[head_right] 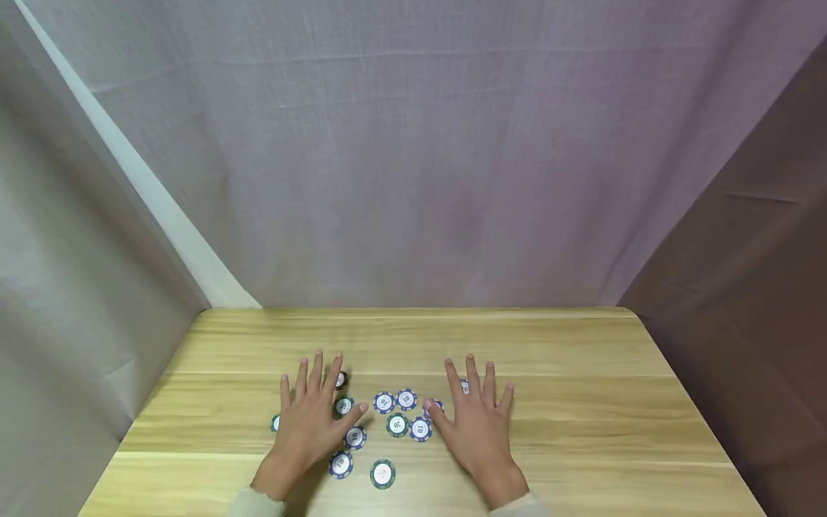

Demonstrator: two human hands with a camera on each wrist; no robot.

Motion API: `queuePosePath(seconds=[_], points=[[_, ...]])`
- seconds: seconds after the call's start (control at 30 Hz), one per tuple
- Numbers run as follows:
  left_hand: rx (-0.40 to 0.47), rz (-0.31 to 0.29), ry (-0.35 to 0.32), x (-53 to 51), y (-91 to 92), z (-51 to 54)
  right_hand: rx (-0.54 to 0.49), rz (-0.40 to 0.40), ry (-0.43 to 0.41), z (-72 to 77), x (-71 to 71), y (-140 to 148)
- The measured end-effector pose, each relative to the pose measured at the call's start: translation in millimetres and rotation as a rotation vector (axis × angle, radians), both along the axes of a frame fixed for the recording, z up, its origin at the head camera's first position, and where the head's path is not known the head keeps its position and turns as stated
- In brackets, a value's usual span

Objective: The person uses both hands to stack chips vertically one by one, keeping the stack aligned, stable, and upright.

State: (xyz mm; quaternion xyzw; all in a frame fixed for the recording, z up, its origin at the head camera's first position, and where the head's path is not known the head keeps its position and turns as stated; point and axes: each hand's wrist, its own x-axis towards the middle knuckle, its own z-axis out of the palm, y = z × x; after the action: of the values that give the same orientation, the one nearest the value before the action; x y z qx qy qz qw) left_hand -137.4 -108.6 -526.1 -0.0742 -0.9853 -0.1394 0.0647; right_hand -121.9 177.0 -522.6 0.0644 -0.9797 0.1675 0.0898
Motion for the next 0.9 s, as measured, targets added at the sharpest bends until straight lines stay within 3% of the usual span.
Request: queuePosePath(seconds=[0.17,0.27,0.67,0.9], points=[[0.009,-0.041,-0.004,4.8,1.3,6.0,-0.104,0.102,0.03,2.1,12.0,-20.3],[0.033,-0.09,-0.034,7.8,4.0,6.3,-0.15,0.12,0.033,0.9,18.9,-30.2],[0.069,-0.28,-0.086,18.2,12.4,-1.6,-0.191,0.084,-0.01,-13.5,21.7,-45.6],[0.003,-0.36,-0.088,20.9,23.9,0.6,-0.256,0.057,-0.065,-16.9,19.9,-51.7]])
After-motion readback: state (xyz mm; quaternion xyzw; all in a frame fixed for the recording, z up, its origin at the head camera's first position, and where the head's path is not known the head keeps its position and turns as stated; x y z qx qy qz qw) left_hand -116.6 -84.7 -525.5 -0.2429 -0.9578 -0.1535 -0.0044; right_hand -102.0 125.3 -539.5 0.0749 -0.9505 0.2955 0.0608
